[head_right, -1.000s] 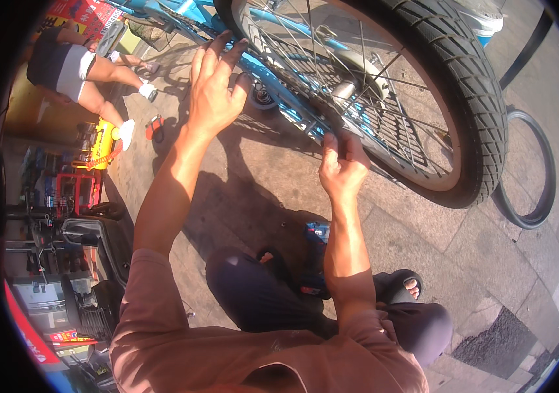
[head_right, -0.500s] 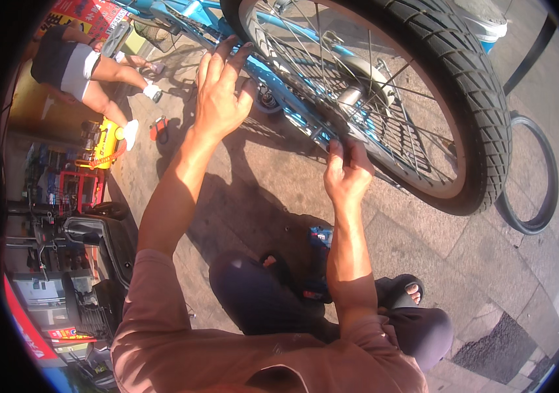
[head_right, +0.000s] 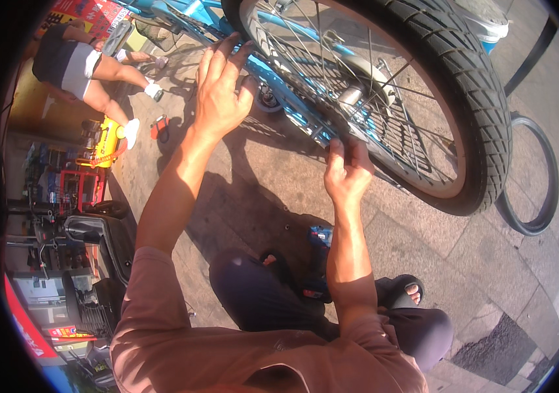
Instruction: The person repairs a bicycle wheel by hand, adjusting the chain and spokes. They use tools to tighten components and ensure the wheel is properly aligned.
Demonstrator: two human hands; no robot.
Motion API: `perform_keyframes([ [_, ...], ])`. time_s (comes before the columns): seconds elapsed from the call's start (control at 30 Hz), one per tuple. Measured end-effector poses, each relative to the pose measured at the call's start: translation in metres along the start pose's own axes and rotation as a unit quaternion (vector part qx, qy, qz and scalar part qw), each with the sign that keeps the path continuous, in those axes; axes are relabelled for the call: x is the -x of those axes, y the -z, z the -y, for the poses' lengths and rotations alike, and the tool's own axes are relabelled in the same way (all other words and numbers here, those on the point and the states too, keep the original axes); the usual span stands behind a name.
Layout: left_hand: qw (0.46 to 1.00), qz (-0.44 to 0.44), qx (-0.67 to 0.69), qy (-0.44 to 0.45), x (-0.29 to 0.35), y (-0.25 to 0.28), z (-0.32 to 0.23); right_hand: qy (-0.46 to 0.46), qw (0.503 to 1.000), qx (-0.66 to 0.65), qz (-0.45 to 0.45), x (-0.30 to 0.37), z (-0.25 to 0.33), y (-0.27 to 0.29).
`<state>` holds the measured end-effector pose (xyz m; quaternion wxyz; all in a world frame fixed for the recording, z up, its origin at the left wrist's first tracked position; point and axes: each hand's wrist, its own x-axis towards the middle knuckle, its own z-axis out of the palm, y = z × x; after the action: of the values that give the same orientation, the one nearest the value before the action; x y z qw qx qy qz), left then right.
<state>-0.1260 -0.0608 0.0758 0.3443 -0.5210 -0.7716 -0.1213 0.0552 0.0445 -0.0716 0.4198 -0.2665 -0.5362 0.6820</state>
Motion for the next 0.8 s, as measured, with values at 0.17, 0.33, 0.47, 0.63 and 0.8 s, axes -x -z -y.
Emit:
perform_keyframes([
  [0.17,1.000,0.006,-0.006,-0.006,0.002,0.001,0.001,-0.006,1.000,-0.005,0.002,0.001,0.000,-0.001],
  [0.33,1.000,0.019,0.008,0.019,0.008,0.004,0.000,0.014,0.999,-0.034,-0.007,0.002,-0.003,-0.004],
  [0.47,0.999,0.037,-0.013,0.024,0.011,0.008,-0.001,-0.020,0.999,-0.038,-0.004,0.003,-0.001,-0.002],
  [0.63,0.997,0.056,-0.011,0.050,0.008,0.012,-0.001,-0.019,0.999,-0.045,-0.016,0.003,-0.003,-0.003],
  [0.8,0.998,0.039,-0.020,0.042,0.006,0.011,-0.004,0.002,1.000,-0.025,-0.013,0.002,-0.006,-0.004],
])
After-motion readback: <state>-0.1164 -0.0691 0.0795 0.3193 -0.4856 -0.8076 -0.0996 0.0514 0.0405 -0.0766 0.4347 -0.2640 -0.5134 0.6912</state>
